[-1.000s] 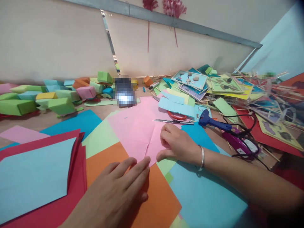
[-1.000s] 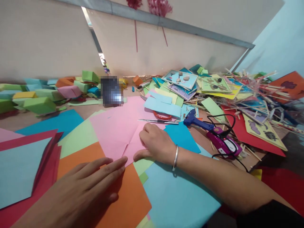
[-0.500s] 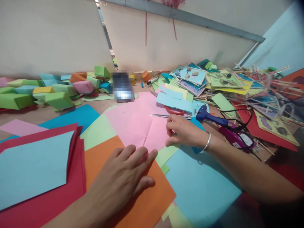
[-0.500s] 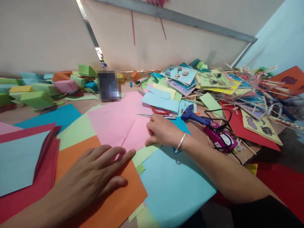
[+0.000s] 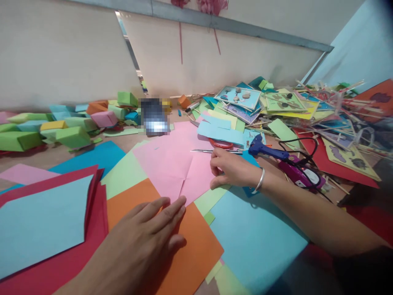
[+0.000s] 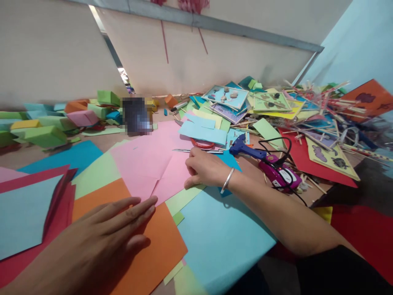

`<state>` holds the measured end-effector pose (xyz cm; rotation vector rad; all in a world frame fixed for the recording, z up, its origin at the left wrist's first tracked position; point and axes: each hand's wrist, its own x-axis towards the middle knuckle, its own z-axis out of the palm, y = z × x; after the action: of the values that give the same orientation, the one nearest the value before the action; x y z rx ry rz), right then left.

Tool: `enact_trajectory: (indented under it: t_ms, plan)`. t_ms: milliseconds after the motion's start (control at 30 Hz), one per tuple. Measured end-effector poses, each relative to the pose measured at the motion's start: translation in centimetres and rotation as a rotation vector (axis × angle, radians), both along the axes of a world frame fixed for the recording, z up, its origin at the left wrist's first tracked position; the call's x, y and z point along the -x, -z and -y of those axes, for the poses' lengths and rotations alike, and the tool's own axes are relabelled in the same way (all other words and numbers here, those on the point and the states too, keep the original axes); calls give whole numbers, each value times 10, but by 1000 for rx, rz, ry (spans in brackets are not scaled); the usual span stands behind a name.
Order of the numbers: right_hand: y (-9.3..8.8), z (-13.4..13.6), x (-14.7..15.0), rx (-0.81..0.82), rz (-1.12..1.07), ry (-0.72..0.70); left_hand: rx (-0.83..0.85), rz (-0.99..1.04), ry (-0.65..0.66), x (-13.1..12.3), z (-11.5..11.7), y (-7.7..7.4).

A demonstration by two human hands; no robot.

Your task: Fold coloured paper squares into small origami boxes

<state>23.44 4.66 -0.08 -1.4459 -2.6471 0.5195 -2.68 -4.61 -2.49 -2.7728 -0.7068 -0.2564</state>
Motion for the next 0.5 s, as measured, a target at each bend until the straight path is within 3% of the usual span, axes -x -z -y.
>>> enact_trajectory:
  t_ms: [133, 333, 500]
  plan:
    - [0, 1, 0, 29, -7, 0, -18, 71, 10, -3, 1, -2]
    - [-1, -3, -1, 8, -32, -10, 82, 216, -116, -6, 0, -1]
    - [3, -5, -6, -132, 8, 39, 106, 174, -199, -4, -1, -2]
